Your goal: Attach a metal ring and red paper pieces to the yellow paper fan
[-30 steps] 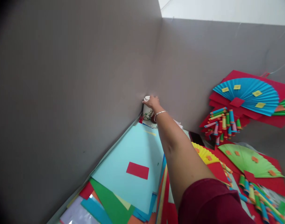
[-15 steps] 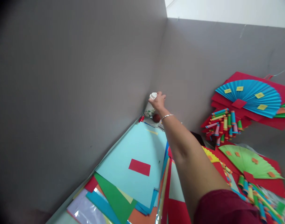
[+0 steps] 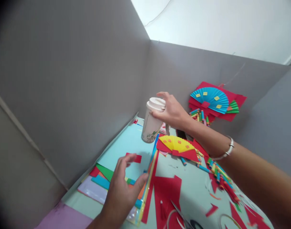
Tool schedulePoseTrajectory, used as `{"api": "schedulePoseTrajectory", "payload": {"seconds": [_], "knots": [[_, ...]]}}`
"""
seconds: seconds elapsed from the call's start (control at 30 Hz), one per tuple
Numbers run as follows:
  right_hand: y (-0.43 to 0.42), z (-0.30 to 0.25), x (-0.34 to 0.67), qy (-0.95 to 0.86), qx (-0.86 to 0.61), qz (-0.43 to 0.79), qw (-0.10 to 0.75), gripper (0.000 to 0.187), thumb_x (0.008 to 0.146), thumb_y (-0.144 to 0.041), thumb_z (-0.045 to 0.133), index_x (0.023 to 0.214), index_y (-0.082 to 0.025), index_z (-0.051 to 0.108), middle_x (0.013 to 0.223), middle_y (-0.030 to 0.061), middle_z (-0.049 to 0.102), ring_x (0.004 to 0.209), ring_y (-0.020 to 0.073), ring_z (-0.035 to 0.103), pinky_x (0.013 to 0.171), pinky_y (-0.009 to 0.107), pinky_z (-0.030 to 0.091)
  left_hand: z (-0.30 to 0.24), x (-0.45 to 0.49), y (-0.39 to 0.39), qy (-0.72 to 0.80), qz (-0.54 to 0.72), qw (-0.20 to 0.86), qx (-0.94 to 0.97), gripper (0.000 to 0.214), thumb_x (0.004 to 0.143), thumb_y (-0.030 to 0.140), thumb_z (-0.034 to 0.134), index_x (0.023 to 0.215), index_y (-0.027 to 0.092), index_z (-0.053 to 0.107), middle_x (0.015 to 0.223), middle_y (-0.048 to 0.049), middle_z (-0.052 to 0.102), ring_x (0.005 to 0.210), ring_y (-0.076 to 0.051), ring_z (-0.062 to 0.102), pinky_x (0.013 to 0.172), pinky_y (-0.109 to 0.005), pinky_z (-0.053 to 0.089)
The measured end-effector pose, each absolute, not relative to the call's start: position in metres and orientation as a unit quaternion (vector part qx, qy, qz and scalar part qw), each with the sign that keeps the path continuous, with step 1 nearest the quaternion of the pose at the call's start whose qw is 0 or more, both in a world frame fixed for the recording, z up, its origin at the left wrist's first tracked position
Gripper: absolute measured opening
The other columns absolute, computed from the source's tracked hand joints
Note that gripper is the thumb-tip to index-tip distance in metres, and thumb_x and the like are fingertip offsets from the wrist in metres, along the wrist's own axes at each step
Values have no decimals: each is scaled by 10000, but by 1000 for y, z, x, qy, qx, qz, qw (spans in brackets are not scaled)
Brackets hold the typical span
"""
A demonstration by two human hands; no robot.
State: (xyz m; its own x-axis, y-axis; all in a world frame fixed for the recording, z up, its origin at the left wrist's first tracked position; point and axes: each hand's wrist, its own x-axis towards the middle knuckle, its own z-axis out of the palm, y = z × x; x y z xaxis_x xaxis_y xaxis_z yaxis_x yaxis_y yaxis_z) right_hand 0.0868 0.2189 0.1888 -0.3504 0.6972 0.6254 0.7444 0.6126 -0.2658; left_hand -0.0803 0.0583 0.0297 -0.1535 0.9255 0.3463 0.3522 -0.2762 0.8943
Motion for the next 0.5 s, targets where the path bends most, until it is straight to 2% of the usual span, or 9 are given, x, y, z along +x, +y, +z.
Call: {"api": "schedulePoseTrajectory", "payload": {"seconds": [0.13,0.23,0.33,0.4,0.5], "knots": [[122,193,87,-846,-418,21,330,623,693,-365,747,1251,-252,493,1079,66,598,960,246,609,867,415,520,40,-67,50,527,532,224,624,782,710,405,741,1359,162,377,1347,-178,458,1292,-331,426,1064,-500,374],[65,192,84,-847,-418,51,324,636,672,-306,742,1252,-270,483,1137,58,586,1005,244,590,882,393,507,49,-59,33,521,536,252,614,906,635,452,791,1377,171,354,1334,-175,490,1274,-350,460,1018,-505,428],[24,189,84,-845,-422,82,317,701,639,-253,746,1276,-248,454,1168,79,569,1021,249,580,880,404,504,56,-55,11,510,533,343,581,842,599,435,808,1311,207,421,1181,-116,631,1064,-317,629,835,-439,552],[4,190,87,-852,-421,100,294,777,639,-274,761,1332,-216,414,1216,108,546,1072,260,560,907,416,492,56,-53,-3,495,543,369,568,764,615,424,787,1268,210,454,1100,-96,683,944,-294,682,742,-398,582],[-21,198,93,-856,-450,147,209,848,709,-431,750,1426,-215,352,1296,138,491,1170,280,505,946,429,471,43,-49,-22,484,547,351,586,716,637,393,747,1263,201,458,1135,-113,688,988,-309,684,744,-389,600]]}}
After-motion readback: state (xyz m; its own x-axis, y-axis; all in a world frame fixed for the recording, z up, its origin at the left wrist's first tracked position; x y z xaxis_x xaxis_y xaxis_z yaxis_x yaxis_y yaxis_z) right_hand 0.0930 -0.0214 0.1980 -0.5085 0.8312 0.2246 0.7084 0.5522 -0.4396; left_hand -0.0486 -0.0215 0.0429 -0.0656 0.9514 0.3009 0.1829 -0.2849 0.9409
